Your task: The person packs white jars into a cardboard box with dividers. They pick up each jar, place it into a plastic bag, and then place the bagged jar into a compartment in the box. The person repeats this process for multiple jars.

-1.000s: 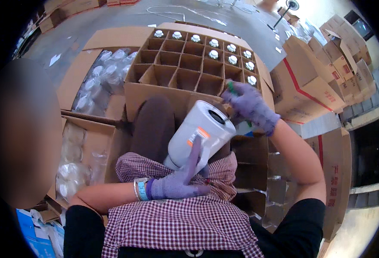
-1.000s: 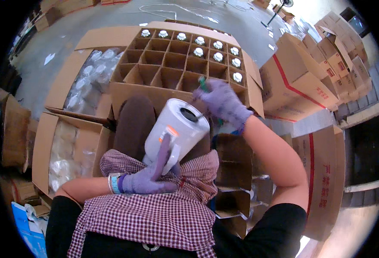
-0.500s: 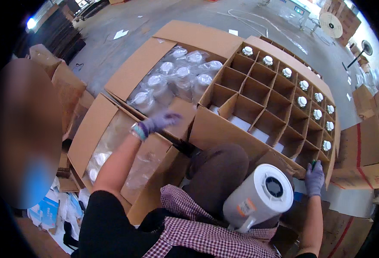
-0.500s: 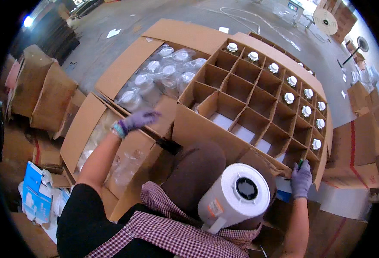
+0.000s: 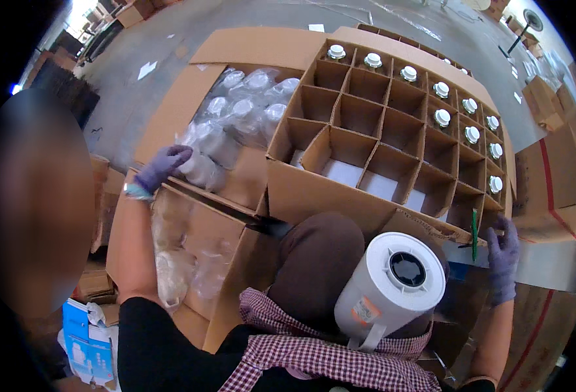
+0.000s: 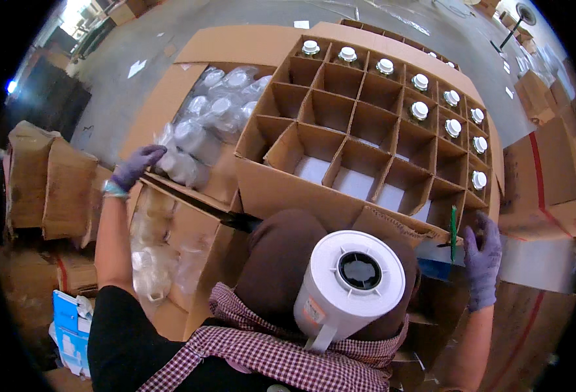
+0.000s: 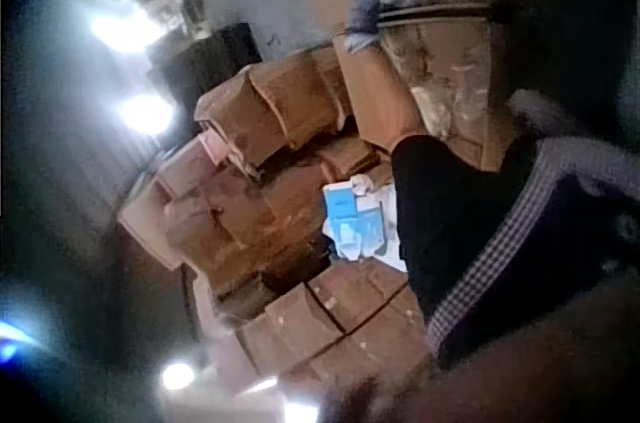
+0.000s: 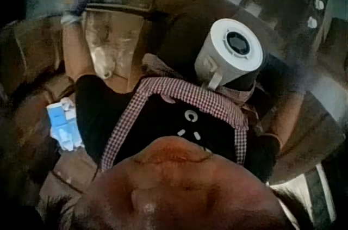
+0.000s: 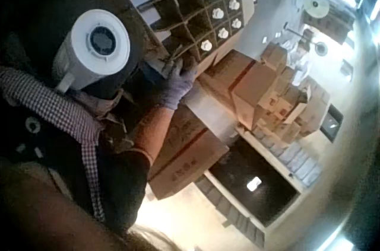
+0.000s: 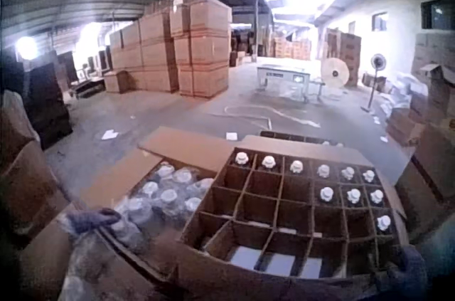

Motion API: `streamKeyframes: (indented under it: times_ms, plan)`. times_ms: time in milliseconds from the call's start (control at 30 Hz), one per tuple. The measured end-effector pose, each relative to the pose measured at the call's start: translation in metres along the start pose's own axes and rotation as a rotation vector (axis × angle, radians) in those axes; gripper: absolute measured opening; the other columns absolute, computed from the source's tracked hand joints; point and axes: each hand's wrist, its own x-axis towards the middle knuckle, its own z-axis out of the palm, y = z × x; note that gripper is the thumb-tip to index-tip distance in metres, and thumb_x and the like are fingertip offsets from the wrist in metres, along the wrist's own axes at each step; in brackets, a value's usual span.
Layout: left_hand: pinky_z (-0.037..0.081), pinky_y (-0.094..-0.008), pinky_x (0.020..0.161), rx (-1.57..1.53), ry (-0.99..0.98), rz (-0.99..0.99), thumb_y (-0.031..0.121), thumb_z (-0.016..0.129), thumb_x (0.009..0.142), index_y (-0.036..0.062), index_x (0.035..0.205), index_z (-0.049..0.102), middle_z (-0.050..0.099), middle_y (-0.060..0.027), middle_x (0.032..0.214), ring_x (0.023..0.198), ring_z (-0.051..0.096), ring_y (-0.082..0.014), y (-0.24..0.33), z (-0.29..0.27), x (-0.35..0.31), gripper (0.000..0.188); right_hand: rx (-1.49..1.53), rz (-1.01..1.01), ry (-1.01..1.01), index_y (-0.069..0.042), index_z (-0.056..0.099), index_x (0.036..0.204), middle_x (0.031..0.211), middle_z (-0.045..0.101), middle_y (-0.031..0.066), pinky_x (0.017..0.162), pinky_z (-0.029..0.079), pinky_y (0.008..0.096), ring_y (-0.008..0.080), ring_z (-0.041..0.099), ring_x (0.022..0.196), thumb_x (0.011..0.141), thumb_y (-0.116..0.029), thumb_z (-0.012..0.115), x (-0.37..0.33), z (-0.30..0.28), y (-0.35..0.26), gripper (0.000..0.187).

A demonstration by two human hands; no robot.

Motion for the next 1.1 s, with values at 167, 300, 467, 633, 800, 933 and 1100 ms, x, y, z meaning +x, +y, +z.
streamKeyframes:
  times_ms: [167, 300, 467, 633, 800, 933, 1100]
  plan:
    - [0.047, -0.0392, 0.102, -0.317, -0.592, 0.793, 0.067, 0.052, 0.097, -0.0022, 0.111, 0.068, 0.068, -0.0152, 0.122, 0.11, 0.064, -0.0272, 0.171, -0.074, -0.148, 0.072, 0.4, -0.072, -0.239, -0.002, 0.059, 0.134, 0.12, 0.06, 0.0063, 0.091, 0.05, 0.029, 0.0124, 0.057, 0.107, 0.092, -0.007, 0.065, 0.0, 0.01, -0.139, 0.043]
    - [0.036, -0.0455, 0.115, -0.942, -0.57, 1.22, 0.07, 0.044, 0.098, 0.0058, 0.131, 0.059, 0.056, -0.0154, 0.144, 0.128, 0.054, -0.0304, 0.24, -0.032, -0.163, 0.074, 0.421, -0.81, -0.31, -0.007, 0.059, 0.135, 0.131, 0.058, 0.0152, 0.106, 0.046, 0.0411, 0.0299, 0.058, 0.122, 0.071, -0.016, 0.084, -0.017, 0.041, -0.229, 0.07]
    - [0.026, -0.0515, 0.123, -1.558, -0.897, 1.291, 0.059, 0.048, 0.101, 0.01, 0.147, 0.053, 0.049, -0.0127, 0.154, 0.143, 0.043, -0.0301, 0.359, 0.062, -0.151, 0.067, 0.554, -0.973, -0.071, -0.012, 0.044, 0.15, 0.147, 0.046, 0.0216, 0.119, 0.03, 0.0516, 0.0415, 0.039, 0.141, 0.062, -0.027, 0.091, -0.079, 0.082, -0.298, 0.101]
    - [0.031, -0.0503, 0.119, -1.124, -0.374, 1.047, 0.056, 0.049, 0.102, 0.0042, 0.144, 0.052, 0.055, -0.018, 0.142, 0.136, 0.047, -0.0302, 0.409, 0.128, -0.134, 0.066, 1.017, -0.561, 0.084, -0.006, 0.061, 0.124, 0.106, 0.068, 0.0084, 0.098, 0.049, 0.0375, 0.0223, 0.065, 0.101, 0.074, -0.014, 0.083, -0.047, 0.079, -0.301, 0.055]
    - [0.034, -0.0469, 0.116, -0.572, 0.85, 1.07, 0.047, 0.057, 0.098, -0.0017, 0.146, 0.042, 0.051, -0.0177, 0.139, 0.135, 0.044, -0.0318, 0.356, 0.21, -0.19, 0.07, 1.471, -0.01, 0.011, -0.003, 0.067, 0.095, 0.086, 0.065, -0.001, 0.064, 0.048, 0.0233, 0.0052, 0.057, 0.073, 0.088, -0.015, 0.071, 0.012, 0.068, -0.253, 0.015]
    - [0.039, -0.0447, 0.113, -0.225, 0.763, 1.086, 0.024, 0.076, 0.082, -0.0035, 0.138, 0.051, 0.052, -0.016, 0.133, 0.131, 0.048, -0.0312, 0.344, 0.244, -0.23, 0.066, 1.348, -0.116, 0.114, -0.004, 0.065, 0.089, 0.076, 0.059, -0.0024, 0.061, 0.047, 0.0263, 0.0063, 0.056, 0.071, 0.086, -0.014, 0.072, 0.016, 0.067, -0.262, 0.013]
    - [0.051, -0.0327, 0.098, -0.538, 0.558, 0.891, -0.005, 0.068, 0.077, 0.0022, 0.114, 0.069, 0.061, -0.008, 0.114, 0.107, 0.063, -0.0213, 0.308, 0.2, -0.139, 0.038, 0.63, -0.352, 0.39, -0.008, 0.058, 0.085, 0.077, 0.064, 0.0117, 0.067, 0.052, 0.0377, 0.0299, 0.064, 0.07, 0.074, -0.006, 0.069, 0.029, 0.053, -0.247, 0.015]
